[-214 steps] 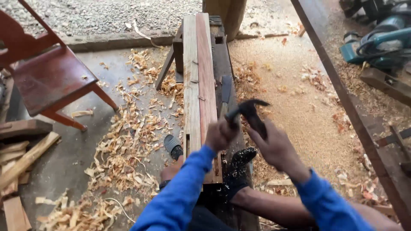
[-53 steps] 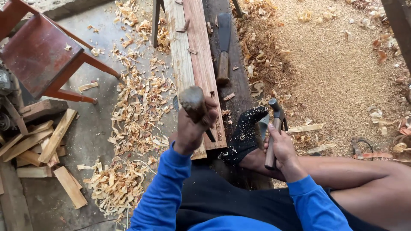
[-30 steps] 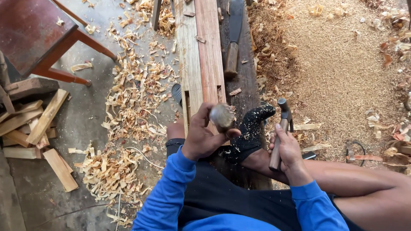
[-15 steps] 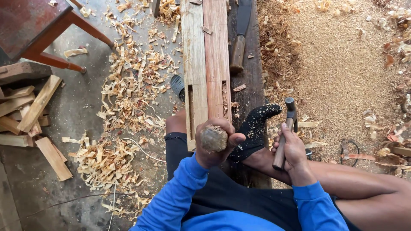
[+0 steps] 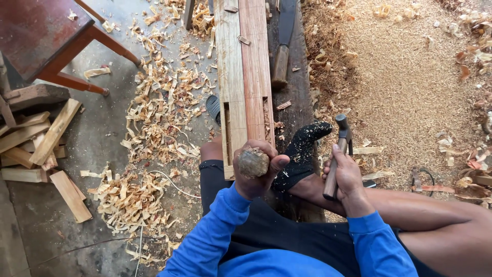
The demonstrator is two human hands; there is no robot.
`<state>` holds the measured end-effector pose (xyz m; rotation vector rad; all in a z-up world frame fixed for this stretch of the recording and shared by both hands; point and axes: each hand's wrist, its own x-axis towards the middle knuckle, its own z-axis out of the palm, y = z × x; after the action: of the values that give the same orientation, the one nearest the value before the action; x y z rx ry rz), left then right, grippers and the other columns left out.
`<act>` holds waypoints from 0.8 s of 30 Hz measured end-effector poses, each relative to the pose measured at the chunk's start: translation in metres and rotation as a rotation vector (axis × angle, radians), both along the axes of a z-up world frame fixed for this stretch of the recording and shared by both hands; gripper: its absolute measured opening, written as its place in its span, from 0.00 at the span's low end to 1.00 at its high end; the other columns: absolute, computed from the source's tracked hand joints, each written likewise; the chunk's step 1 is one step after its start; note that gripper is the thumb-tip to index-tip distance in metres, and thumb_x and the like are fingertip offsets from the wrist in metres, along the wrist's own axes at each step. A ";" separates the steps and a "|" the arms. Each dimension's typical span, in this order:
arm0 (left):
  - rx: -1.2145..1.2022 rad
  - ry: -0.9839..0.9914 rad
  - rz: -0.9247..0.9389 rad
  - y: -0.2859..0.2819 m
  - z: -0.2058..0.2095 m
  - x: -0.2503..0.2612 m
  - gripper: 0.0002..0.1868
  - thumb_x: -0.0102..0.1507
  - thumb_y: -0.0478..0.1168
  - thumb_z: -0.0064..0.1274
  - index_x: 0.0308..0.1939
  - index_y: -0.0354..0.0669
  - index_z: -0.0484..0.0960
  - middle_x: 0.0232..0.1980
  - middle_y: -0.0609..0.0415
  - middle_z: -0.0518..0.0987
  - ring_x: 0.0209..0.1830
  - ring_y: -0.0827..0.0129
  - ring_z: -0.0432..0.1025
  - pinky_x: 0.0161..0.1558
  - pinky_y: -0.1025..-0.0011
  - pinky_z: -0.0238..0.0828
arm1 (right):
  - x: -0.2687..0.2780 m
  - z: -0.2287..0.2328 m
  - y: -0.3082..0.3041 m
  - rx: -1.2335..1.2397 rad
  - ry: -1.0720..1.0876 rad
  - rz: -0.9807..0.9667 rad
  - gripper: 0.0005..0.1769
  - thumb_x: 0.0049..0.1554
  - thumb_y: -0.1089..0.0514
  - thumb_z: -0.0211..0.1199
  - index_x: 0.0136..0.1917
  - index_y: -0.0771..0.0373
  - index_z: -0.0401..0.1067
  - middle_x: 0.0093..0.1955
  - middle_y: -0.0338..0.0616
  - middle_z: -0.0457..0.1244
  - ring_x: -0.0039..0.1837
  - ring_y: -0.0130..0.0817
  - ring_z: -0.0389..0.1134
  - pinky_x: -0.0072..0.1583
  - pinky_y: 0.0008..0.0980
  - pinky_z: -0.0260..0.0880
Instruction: Chiseling a groove into a wooden beam using a hammer and a chisel.
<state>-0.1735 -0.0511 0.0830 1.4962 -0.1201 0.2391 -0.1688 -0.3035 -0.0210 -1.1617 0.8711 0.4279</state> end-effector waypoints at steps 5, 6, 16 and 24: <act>-0.001 0.017 0.021 -0.002 0.002 -0.001 0.16 0.64 0.43 0.68 0.41 0.41 0.74 0.32 0.59 0.76 0.31 0.78 0.70 0.36 0.77 0.70 | 0.000 0.001 0.002 -0.002 -0.016 0.002 0.18 0.65 0.41 0.58 0.44 0.56 0.62 0.31 0.35 0.57 0.30 0.25 0.60 0.31 0.29 0.64; 0.016 -0.003 0.024 -0.001 0.004 0.000 0.16 0.65 0.43 0.68 0.41 0.41 0.74 0.32 0.60 0.76 0.31 0.78 0.71 0.36 0.77 0.71 | 0.001 0.003 0.003 -0.006 -0.014 -0.003 0.18 0.64 0.41 0.58 0.44 0.56 0.62 0.31 0.34 0.58 0.30 0.25 0.60 0.31 0.29 0.64; 0.084 0.009 0.071 -0.007 0.002 0.001 0.16 0.64 0.44 0.68 0.39 0.41 0.75 0.31 0.60 0.75 0.30 0.79 0.69 0.34 0.78 0.70 | -0.002 -0.001 0.001 -0.019 -0.034 0.007 0.18 0.65 0.42 0.58 0.44 0.56 0.62 0.32 0.34 0.57 0.30 0.25 0.60 0.32 0.30 0.65; 0.036 -0.021 0.071 -0.013 -0.007 0.001 0.15 0.64 0.43 0.68 0.41 0.40 0.76 0.35 0.58 0.76 0.33 0.77 0.71 0.37 0.77 0.71 | -0.002 0.005 0.003 -0.003 -0.051 0.012 0.18 0.65 0.42 0.58 0.44 0.56 0.63 0.33 0.34 0.57 0.31 0.24 0.61 0.32 0.28 0.65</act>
<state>-0.1730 -0.0643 0.0764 1.5359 -0.0889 0.3109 -0.1705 -0.3002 -0.0156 -1.1762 0.8213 0.4051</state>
